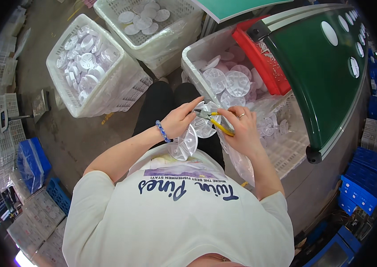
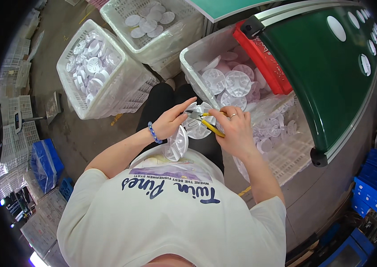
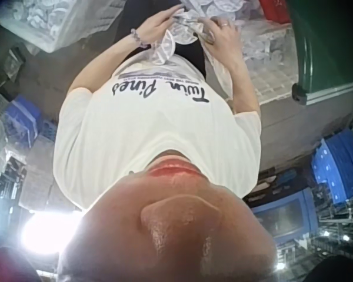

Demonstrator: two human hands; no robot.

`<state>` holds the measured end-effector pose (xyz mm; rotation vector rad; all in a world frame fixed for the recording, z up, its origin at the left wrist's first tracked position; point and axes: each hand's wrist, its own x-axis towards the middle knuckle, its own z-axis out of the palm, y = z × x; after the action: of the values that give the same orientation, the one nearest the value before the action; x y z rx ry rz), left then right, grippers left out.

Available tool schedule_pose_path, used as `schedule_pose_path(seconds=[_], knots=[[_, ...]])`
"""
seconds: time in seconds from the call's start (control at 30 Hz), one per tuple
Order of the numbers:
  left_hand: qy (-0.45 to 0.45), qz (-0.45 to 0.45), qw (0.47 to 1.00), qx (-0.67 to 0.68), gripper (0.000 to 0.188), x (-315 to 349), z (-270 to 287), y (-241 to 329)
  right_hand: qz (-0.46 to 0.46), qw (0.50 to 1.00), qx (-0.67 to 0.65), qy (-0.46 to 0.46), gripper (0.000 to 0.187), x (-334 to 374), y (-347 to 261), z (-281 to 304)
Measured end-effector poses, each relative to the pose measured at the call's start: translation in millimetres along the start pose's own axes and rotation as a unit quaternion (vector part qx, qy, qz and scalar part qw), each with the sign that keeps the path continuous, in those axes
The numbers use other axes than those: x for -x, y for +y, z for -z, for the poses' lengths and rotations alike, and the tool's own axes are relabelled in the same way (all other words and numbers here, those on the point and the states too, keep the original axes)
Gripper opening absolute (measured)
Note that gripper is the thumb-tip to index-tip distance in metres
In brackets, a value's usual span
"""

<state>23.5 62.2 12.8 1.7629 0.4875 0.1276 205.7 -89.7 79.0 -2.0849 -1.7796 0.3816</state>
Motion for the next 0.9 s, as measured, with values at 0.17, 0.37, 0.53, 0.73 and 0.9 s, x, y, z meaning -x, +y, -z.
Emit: schedule_pose_path(seconds=[0.17,0.37,0.53,0.73,0.9], knots=[[0.01,0.035,0.999,-0.024,0.048,1.3,-5.7,3.3,0.025,0.999,-0.001,0.033,0.056,4.1,-0.6,-14.8],[0.033,0.045,0.995,-0.081,0.04,-4.4,-16.5,-6.2,-0.01,0.999,-0.011,0.034,0.049,21.9,8.7,-42.2],[-0.026,0.141,0.989,-0.018,0.033,-10.3,-20.5,-49.6,-0.046,0.997,-0.059,0.003,0.047,35.4,15.6,-50.9],[-0.122,0.228,0.958,0.121,0.03,-40.4,0.2,-56.1,-0.255,0.898,-0.313,0.172,0.041,82.8,76.0,-65.9],[-0.085,-0.012,0.993,-0.081,0.034,-204.4,-64.0,40.4,-0.379,0.753,-0.455,0.285,0.04,120.3,92.9,-77.7]])
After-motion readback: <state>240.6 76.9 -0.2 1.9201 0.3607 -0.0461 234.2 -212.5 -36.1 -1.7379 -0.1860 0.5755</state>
